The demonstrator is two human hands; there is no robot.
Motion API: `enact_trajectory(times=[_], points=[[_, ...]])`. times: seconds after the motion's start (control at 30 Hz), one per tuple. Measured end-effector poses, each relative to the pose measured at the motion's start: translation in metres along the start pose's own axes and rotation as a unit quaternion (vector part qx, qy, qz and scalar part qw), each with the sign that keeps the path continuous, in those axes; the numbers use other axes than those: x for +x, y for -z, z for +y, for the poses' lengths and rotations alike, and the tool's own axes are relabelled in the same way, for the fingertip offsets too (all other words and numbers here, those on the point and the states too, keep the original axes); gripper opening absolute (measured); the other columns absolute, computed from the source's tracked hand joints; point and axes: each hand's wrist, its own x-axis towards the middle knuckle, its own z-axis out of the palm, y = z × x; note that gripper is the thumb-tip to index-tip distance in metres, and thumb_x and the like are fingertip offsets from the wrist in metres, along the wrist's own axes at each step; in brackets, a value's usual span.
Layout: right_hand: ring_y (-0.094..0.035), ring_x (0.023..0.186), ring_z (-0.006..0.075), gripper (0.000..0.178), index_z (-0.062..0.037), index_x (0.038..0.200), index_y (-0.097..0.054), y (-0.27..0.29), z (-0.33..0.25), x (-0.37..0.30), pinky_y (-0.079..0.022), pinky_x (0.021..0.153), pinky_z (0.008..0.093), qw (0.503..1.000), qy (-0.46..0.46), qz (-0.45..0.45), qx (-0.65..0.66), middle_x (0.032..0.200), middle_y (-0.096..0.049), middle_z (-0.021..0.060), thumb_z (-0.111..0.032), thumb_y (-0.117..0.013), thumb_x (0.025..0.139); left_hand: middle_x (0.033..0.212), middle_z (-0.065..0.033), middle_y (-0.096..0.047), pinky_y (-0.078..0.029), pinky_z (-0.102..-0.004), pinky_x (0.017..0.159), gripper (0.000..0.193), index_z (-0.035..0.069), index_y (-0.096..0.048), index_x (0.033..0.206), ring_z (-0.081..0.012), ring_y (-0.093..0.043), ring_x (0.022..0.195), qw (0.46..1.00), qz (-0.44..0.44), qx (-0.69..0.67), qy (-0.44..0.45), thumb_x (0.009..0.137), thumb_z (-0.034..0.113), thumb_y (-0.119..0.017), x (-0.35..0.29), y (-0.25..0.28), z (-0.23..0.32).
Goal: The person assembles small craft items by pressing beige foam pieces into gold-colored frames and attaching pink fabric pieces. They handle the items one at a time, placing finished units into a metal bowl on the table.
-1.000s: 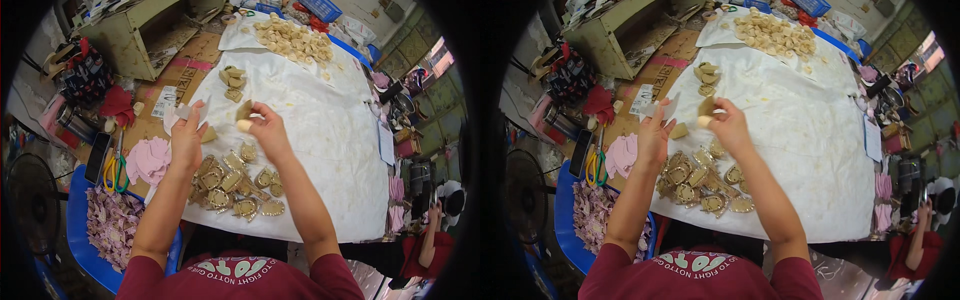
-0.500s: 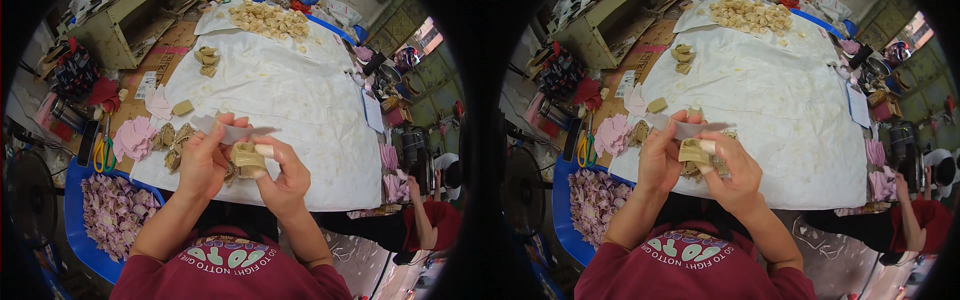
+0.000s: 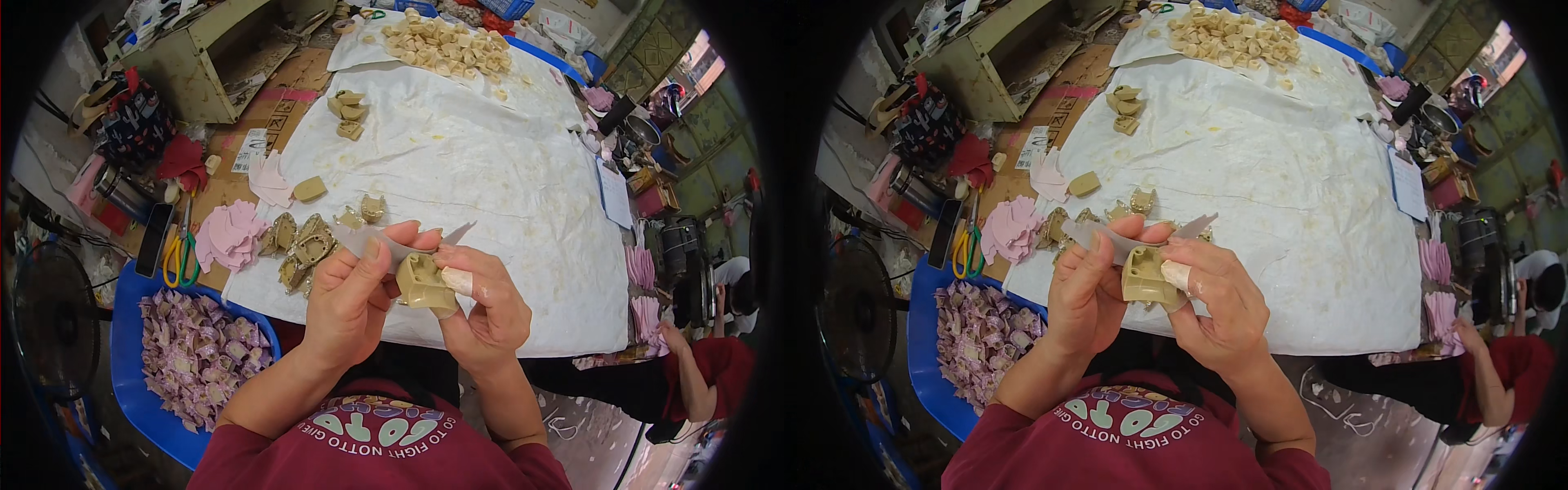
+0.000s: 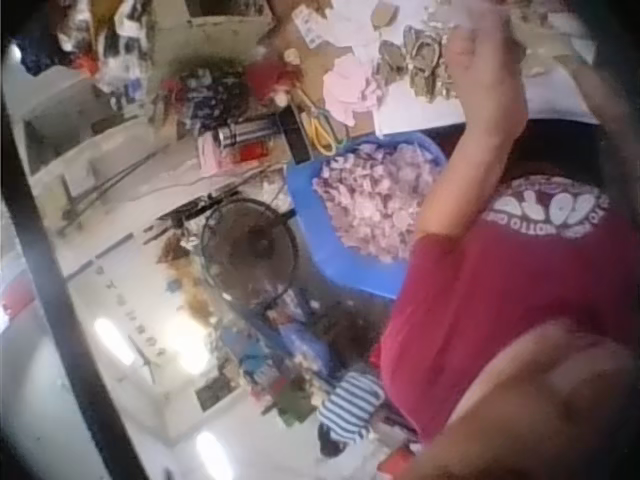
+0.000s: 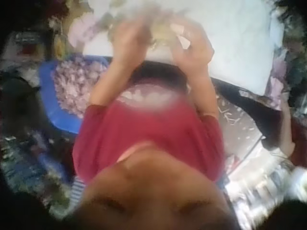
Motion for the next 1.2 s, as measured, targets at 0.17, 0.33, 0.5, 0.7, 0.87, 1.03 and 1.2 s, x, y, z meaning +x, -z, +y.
enact_trajectory(times=[0.17,0.33,0.5,0.7,0.87,1.03,1.2], points=[[-0.06,0.08,0.0278,0.032,-0.004,0.088,-0.058,0.005,0.004,0.011,-0.045,0.073,0.0383,0.991,0.063,-0.033,-0.114,0.089,-0.063,0.0107,0.003,-0.07,0.06,0.115,-0.018,-0.064,-0.051,-0.0338,0.089,0.032,-0.005,-0.06,0.114,-0.0198,-0.063,0.1,0.982,0.002,0.18,-0.053,0.097,0.02,-0.051,0.004,0.009,0.002],[-0.054,0.077,0.0266,0.028,-0.005,0.08,-0.055,0.007,-0.001,0.022,-0.035,0.073,0.0383,0.975,0.056,-0.095,-0.19,0.08,-0.056,0.0077,-0.002,-0.063,0.053,0.108,-0.0168,-0.066,-0.051,-0.0308,0.087,0.029,-0.008,-0.064,0.107,-0.0164,-0.063,0.095,0.967,0.03,0.242,-0.073,0.093,0.016,-0.056,0.005,0.017,0.005],[-0.052,0.079,0.0264,0.024,-0.0054,0.077,-0.054,0.006,-0.006,0.022,-0.036,0.075,0.0394,0.963,0.034,-0.139,-0.228,0.079,-0.052,0.0074,-0.004,-0.064,0.055,0.096,-0.0058,-0.068,-0.045,-0.02,0.077,0.029,-0.005,-0.063,0.116,-0.0056,-0.057,0.082,0.982,0.01,0.19,-0.012,0.093,0.012,-0.058,0.002,0.024,0.004],[-0.051,0.076,0.0273,0.024,-0.006,0.076,-0.053,0.004,0.0,0.024,-0.036,0.074,0.0395,0.952,0.04,-0.18,-0.245,0.077,-0.052,0.0082,-0.003,-0.064,0.056,0.109,-0.012,-0.066,-0.048,-0.0263,0.085,0.033,-0.006,-0.06,0.119,-0.0114,-0.061,0.094,0.949,-0.042,0.308,0.049,0.094,0.016,-0.056,0.009,0.045,0.01],[-0.052,0.075,0.0278,0.024,-0.0065,0.076,-0.053,0.008,0.013,0.015,-0.037,0.073,0.0389,0.963,0.005,-0.183,-0.197,0.076,-0.054,0.0084,-0.002,-0.065,0.056,0.102,-0.0087,-0.065,-0.047,-0.0251,0.081,0.022,-0.004,-0.063,0.105,-0.0082,-0.058,0.088,0.939,-0.069,0.326,0.087,0.092,0.013,-0.057,0.018,0.041,0.021],[-0.052,0.074,0.028,0.023,-0.006,0.074,-0.052,0.01,0.015,0.013,-0.037,0.072,0.0389,0.975,0.028,-0.169,-0.144,0.075,-0.053,0.0087,-0.001,-0.063,0.055,0.081,-0.0024,-0.062,-0.046,-0.0223,0.074,0.015,-0.001,-0.062,0.08,-0.006,-0.055,0.079,0.957,-0.114,0.254,0.085,0.09,0.008,-0.06,0.03,0.028,0.029],[-0.056,0.075,0.0204,0.025,-0.006,0.083,-0.058,0.008,0.024,0.001,-0.039,0.074,0.0331,0.975,-0.063,-0.195,-0.087,0.079,-0.061,0.0048,-0.001,-0.072,0.063,0.087,-0.0045,-0.064,-0.047,-0.0238,0.071,0.007,0.001,-0.065,0.086,-0.0075,-0.057,0.079,0.863,-0.189,0.451,0.129,0.088,0.007,-0.063,0.043,0.036,0.038]])
